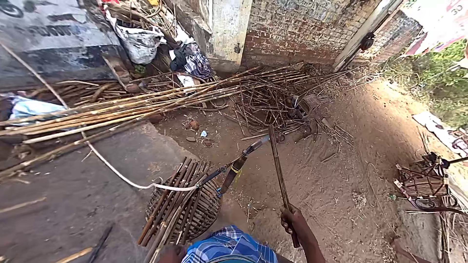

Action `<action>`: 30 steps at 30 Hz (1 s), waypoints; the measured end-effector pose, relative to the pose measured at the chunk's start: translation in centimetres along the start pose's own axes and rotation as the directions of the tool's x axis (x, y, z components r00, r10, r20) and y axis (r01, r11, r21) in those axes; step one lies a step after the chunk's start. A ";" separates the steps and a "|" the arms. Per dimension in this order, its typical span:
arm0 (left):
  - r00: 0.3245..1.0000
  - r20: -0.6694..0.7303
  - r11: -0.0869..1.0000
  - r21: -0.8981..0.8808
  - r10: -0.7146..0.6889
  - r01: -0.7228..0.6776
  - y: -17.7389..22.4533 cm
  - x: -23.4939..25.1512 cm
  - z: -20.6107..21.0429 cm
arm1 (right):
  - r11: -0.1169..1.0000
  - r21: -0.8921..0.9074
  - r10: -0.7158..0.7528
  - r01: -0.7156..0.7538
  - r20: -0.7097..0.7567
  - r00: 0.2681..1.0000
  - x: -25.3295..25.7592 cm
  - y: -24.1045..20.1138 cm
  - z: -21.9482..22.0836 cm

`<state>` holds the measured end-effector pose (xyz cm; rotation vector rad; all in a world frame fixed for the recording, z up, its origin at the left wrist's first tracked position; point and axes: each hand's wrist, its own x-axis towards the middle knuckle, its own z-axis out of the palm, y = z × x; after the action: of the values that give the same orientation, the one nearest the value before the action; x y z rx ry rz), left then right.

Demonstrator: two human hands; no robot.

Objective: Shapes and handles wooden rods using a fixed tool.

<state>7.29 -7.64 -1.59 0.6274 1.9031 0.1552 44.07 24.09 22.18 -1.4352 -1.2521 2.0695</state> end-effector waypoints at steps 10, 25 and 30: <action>0.736 -0.546 0.914 0.174 0.400 -0.367 24.8 -8.0 -12.1 | 0.997 0.063 -0.037 0.038 -0.018 0.999 2.6 -3.8 3.6; 0.724 -0.528 0.895 0.300 0.444 -0.330 31.8 -8.6 -15.1 | 0.868 -0.445 -0.410 0.219 -0.394 0.822 4.6 -8.8 11.3; 0.748 -0.549 0.924 0.287 0.374 -0.252 33.1 -8.8 -15.1 | 0.840 -0.470 -0.442 0.270 -0.305 0.844 3.1 -12.1 12.3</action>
<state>7.97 18.92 24.74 1.1431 2.4246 0.4310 29.52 27.17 31.43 -1.5353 -1.6805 1.2190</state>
